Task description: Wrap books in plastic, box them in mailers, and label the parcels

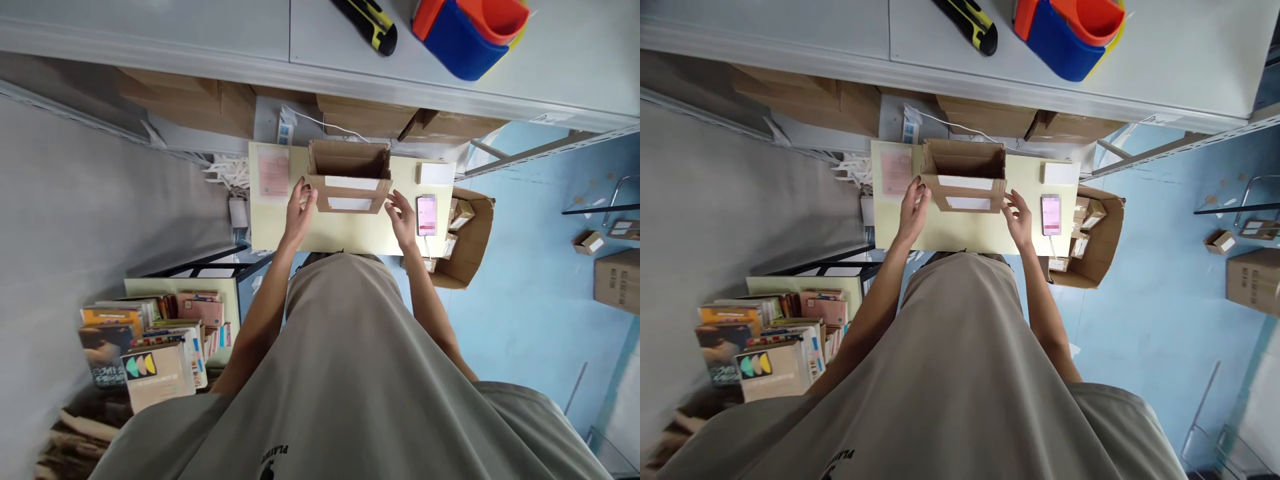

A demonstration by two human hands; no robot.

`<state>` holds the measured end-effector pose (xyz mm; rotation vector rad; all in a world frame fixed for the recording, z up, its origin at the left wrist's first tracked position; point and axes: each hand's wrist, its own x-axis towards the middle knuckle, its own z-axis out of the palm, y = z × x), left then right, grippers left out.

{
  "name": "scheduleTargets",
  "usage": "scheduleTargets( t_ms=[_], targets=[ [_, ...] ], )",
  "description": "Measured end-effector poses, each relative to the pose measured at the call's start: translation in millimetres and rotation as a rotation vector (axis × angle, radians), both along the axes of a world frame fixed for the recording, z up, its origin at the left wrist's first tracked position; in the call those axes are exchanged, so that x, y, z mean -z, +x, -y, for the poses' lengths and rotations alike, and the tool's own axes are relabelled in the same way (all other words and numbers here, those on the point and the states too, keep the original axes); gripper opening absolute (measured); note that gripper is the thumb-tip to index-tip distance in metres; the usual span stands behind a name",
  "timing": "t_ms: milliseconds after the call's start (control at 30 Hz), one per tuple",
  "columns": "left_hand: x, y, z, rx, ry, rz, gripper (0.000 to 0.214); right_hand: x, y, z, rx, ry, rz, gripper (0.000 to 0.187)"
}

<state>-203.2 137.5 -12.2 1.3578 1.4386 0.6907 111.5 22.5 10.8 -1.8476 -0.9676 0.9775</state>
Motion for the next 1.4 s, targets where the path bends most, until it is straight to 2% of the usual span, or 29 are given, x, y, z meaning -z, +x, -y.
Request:
scheduleTargets(
  t_ms=[100, 233, 400, 467, 567, 667, 733, 767, 833, 933, 1033, 1133, 1233, 1300, 1400],
  targets=[
    [-4.2, -1.6, 7.3, 0.0, -0.058, -0.001, 0.1, -1.4, -6.3, 5.2, 0.007, -0.065, 0.0, 0.09],
    [1.4, 1.6, 12.5, 0.024, -0.151, -0.02, 0.096, 3.3, -16.5, 3.7, 0.009, -0.143, -0.017, 0.091],
    [3.2, -8.7, 9.2, -0.018, -0.141, -0.018, 0.084, -5.7, -22.1, -5.7, 0.041, -0.046, 0.068, 0.088],
    [4.9, -21.1, 3.2, -0.027, -0.118, -0.01, 0.086, -17.2, -26.2, -12.4, 0.069, 0.013, 0.146, 0.083],
    [14.6, -49.8, -8.8, -0.04, -0.08, -0.018, 0.093, -44.5, -45.0, -26.1, 0.108, 0.108, 0.266, 0.069],
    [34.4, -86.6, -23.0, -0.1, -0.063, -0.066, 0.093, -72.9, -88.2, -41.9, 0.052, 0.194, 0.289, 0.056],
    [52.1, -111.0, -35.0, -0.137, -0.08, -0.111, 0.091, -79.1, -130.6, -53.1, -0.074, 0.216, 0.238, 0.05],
    [61.9, -121.8, -42.1, -0.147, -0.094, -0.13, 0.089, -75.2, -154.2, -59.4, -0.15, 0.213, 0.195, 0.048],
    [82.1, -139.0, -57.9, -0.149, -0.125, -0.151, 0.084, -51.6, -201.8, -75.2, -0.299, 0.183, 0.089, 0.047],
    [110.2, -151.8, -81.9, -0.135, -0.155, -0.166, 0.069, 14.6, -259.5, -109.4, -0.396, 0.047, -0.037, 0.052],
    [129.2, -153.6, -98.6, -0.11, -0.186, -0.205, 0.046, 85.3, -289.1, -150.7, -0.269, -0.186, -0.053, 0.051],
    [136.6, -153.2, -104.8, -0.053, -0.175, -0.238, 0.029, 129.8, -296.8, -183.8, -0.147, -0.352, 0.013, 0.035],
    [137.1, -153.8, -105.4, 0.004, -0.148, -0.238, 0.029, 143.6, -297.0, -200.7, -0.102, -0.449, 0.03, 0.024],
    [136.7, -153.8, -106.1, 0.039, -0.147, -0.263, 0.027, 141.1, -297.4, -204.3, -0.103, -0.489, 0.053, 0.024],
    [136.2, -154.0, -108.6, 0.05, -0.169, -0.3, 0.025, 127.7, -301.3, -202.9, -0.113, -0.501, 0.113, 0.031]
  ],
)
